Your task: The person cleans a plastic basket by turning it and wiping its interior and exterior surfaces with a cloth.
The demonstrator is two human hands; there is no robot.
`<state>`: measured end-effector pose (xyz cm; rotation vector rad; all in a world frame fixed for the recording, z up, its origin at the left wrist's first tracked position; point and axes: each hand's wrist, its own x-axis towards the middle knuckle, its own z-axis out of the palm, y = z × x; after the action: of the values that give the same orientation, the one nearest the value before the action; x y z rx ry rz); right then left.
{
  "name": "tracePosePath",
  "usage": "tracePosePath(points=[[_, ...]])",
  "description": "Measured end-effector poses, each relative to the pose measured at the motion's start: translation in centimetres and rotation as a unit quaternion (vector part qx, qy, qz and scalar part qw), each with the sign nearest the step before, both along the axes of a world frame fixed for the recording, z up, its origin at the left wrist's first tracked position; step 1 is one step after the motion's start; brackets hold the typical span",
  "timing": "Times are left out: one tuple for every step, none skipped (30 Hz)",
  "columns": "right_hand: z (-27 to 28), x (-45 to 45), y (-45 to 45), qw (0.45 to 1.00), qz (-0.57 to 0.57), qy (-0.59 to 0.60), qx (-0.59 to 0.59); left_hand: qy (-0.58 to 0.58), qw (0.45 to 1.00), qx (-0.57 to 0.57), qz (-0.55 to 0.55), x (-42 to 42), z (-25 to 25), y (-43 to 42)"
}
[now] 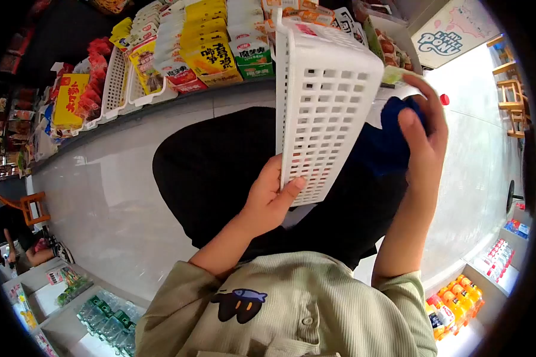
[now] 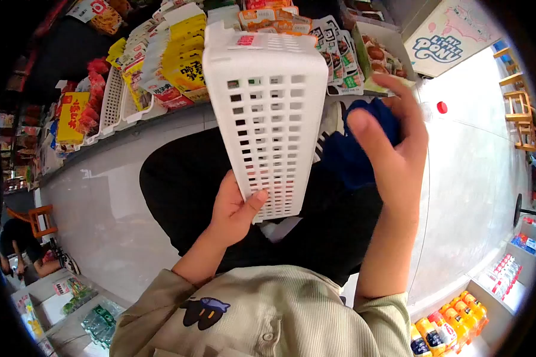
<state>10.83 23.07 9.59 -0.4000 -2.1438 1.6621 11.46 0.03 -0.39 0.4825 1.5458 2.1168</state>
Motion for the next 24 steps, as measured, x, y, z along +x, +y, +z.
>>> tracePosePath(points=[[-0.8, -0.2, 1.1, 0.998, 0.060, -0.003, -0.005, -0.008, 0.999, 0.032, -0.004, -0.6, 0.2, 0.2], [-1.5, -0.2, 1.3, 0.996, 0.087, -0.008, 0.009, -0.011, 0.999, 0.029, -0.011, -0.9, 0.4, 0.2], [-1.1, -0.2, 0.5, 0.994, 0.100, -0.005, -0.033, -0.005, 0.999, 0.033, -0.013, -1.2, 0.3, 0.2], [-0.7, -0.2, -0.4, 0.991, 0.112, -0.003, -0.075, 0.011, 0.999, -0.004, -0.030, -1.5, 0.1, 0.1], [-0.3, 0.0, -0.5, 0.987, 0.144, -0.005, -0.073, 0.027, 0.998, -0.041, -0.046, -1.8, 0.1, 0.1], [0.0, 0.2, -0.6, 0.982, 0.176, -0.006, -0.073, 0.032, 0.998, -0.039, -0.046, -2.2, 0.3, 0.0], [-0.3, 0.4, -0.3, 0.977, 0.189, -0.016, -0.102, 0.044, 0.994, -0.083, -0.062, -2.7, 0.5, -0.3], [-0.5, 0.5, 0.0, 0.971, 0.200, -0.026, -0.132, 0.054, 0.987, -0.127, -0.079, -3.1, 0.6, -0.5], [-0.8, 0.6, 0.3, 0.964, 0.210, -0.036, -0.161, 0.058, 0.987, -0.127, -0.078, -3.7, 0.7, -0.7], [-0.9, 0.6, 0.5, 0.966, 0.224, -0.054, -0.114, 0.140, 0.979, -0.134, -0.069, -4.5, 0.6, -0.8], [-1.4, 0.7, 0.4, 0.967, 0.231, -0.053, -0.096, 0.220, 0.964, -0.139, -0.061, -5.0, 0.4, -0.9], [-2.0, 0.7, 0.3, 0.970, 0.232, -0.036, -0.060, 0.168, 0.972, -0.159, -0.051, -5.1, 0.3, -1.0], [-2.6, 0.6, 0.1, 0.973, 0.229, -0.019, -0.021, 0.168, 0.972, -0.158, -0.053, -5.1, 0.4, -1.0], [-3.1, 0.6, -0.1, 0.974, 0.224, -0.004, 0.017, 0.174, 0.970, -0.166, -0.031, -5.1, 0.7, -1.0], [-3.3, 0.4, -0.4, 0.974, 0.221, -0.005, 0.059, 0.180, 0.968, -0.175, -0.010, -5.1, 1.0, -1.0], [-3.7, 0.4, -0.9, 0.976, 0.204, -0.015, 0.078, 0.208, 0.964, -0.162, -0.015, -4.9, 0.3, -1.4], [-3.6, 0.1, -1.3, 0.975, 0.205, -0.001, 0.089, 0.208, 0.964, -0.163, -0.016, -4.5, 0.6, -1.6], [-3.4, 0.1, -1.6, 0.973, 0.200, -0.040, 0.108, 0.124, 0.989, -0.084, -0.006, -4.0, 1.3, -1.8], [-3.3, 0.1, -1.8, 0.969, 0.195, -0.082, 0.126, 0.036, 0.999, -0.004, 0.004, -3.7, 2.1, -1.9], [-3.6, 0.3, -1.8, 0.973, 0.188, -0.070, 0.116, -0.019, 0.997, 0.068, 0.025, -3.8, 3.0, -1.6], [-3.9, 0.4, -1.8, 0.972, 0.190, -0.073, 0.115, -0.022, 0.997, 0.066, 0.027, -4.0, 3.6, -1.4], [-4.1, 0.5, -1.8, 0.968, 0.197, -0.080, 0.135, -0.032, 0.995, 0.098, 0.002, -4.2, 4.1, -1.3], [-4.4, 0.6, -1.8, 0.963, 0.204, -0.086, 0.155, -0.042, 0.990, 0.131, -0.024, -4.4, 4.5, -1.2], [-4.7, 0.6, -1.7, 0.957, 0.213, -0.064, 0.187, -0.066, 0.992, 0.099, -0.029, -4.4, 4.9, -1.2]])
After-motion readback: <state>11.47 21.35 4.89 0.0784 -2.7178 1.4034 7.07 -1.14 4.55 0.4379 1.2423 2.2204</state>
